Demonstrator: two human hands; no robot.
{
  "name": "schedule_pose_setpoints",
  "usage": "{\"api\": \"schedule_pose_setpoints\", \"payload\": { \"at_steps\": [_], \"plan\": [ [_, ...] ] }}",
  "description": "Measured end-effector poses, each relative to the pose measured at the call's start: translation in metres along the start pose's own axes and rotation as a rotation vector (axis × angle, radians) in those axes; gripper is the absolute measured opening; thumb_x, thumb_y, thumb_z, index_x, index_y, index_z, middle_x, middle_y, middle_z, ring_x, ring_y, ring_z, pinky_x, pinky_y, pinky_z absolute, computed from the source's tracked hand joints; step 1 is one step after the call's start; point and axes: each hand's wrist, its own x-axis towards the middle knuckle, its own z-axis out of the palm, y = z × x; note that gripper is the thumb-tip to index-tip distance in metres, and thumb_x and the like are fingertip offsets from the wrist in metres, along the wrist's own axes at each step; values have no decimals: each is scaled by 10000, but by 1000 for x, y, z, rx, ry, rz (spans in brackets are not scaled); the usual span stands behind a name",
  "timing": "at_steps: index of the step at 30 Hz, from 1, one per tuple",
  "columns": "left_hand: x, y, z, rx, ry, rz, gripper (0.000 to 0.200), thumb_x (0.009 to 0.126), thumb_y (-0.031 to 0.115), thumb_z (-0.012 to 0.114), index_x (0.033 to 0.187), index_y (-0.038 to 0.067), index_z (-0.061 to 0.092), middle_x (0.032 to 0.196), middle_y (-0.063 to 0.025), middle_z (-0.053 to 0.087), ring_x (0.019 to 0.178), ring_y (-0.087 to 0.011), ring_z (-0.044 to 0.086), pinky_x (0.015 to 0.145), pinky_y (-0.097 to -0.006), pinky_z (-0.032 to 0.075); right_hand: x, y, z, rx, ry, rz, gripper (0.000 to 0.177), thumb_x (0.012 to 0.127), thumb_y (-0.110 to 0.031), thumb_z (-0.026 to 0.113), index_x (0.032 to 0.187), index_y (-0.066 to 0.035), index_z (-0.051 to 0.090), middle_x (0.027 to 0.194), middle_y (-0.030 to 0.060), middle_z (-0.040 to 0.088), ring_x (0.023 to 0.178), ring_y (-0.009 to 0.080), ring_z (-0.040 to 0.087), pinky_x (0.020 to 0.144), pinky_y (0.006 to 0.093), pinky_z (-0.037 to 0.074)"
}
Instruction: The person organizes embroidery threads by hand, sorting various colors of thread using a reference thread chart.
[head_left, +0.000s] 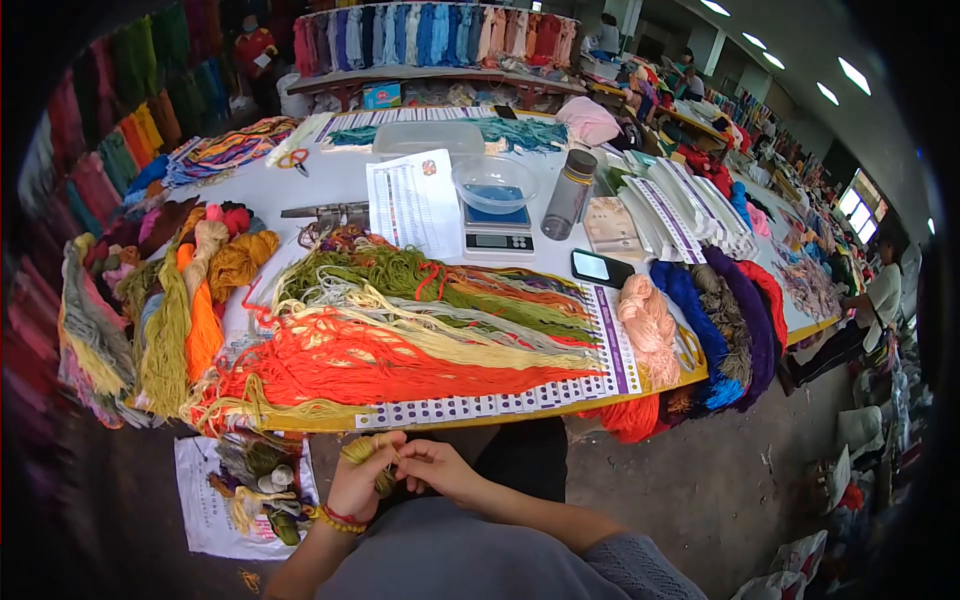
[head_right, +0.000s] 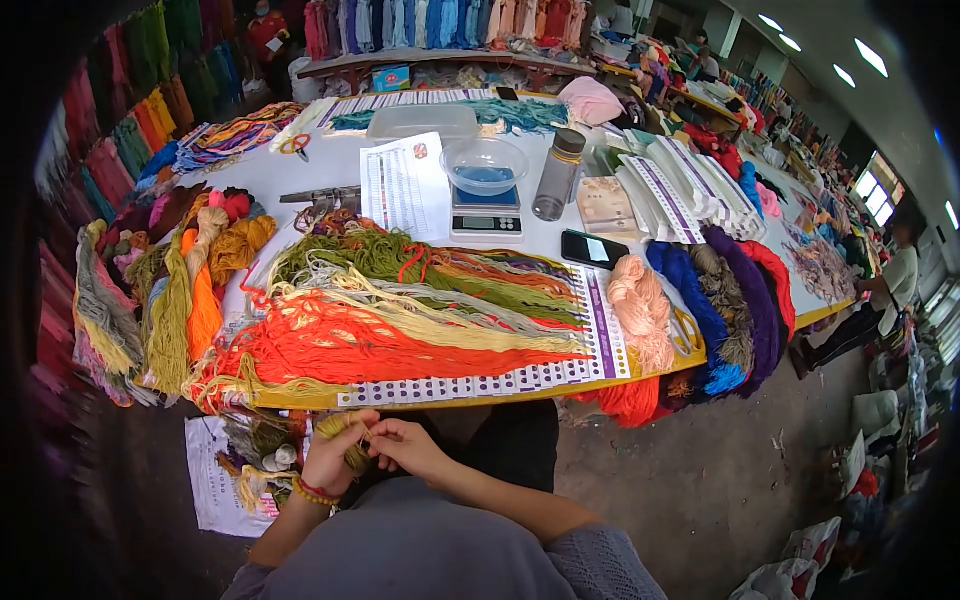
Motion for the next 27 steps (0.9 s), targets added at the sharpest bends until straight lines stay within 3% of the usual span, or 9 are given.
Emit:
{"api": "schedule_pose_setpoints", "payload": {
  "at_steps": [4, 17, 19, 27],
  "plan": [
    [-1, -2, -4, 73, -15, 51, 254, 815, 6, 527, 1067, -23, 530, 878, -79, 588, 764, -128, 554, 685, -258, 453, 1, 2, 0, -62, 20, -12, 187, 857, -215, 523, 935, -47, 546, 779, 17, 580, 608, 69, 518, 528, 195, 407],
    [2, -1, -10, 245, -28, 92, 264, 824, 6, 517, 1086, -20, 522, 764, -3, 540, 678, -71, 515, 613, -201, 431, -5, -7, 5, -84, 63, 1, 169, 853, -214, 534, 900, -52, 547, 734, 11, 565, 583, 63, 503, 517, 187, 391],
    [-1, 0, -8, 208, -2, 65, 259, 824, 12, 523, 1081, -20, 526, 751, -1, 542, 668, -66, 509, 605, -197, 425, -6, -6, 5, -85, 52, -18, 213, 853, -267, 537, 881, -56, 552, 732, 3, 564, 568, 60, 498, 499, 188, 396],
    [-2, 4, -7, 280, -34, 92, 306, 812, 24, 533, 1109, -34, 493, 731, -10, 553, 613, -64, 505, 569, -182, 412, -9, -7, 9, -99, 69, -37, 148, 845, -184, 507, 907, -54, 545, 738, -1, 562, 574, 58, 493, 504, 187, 389]
  ]
}}
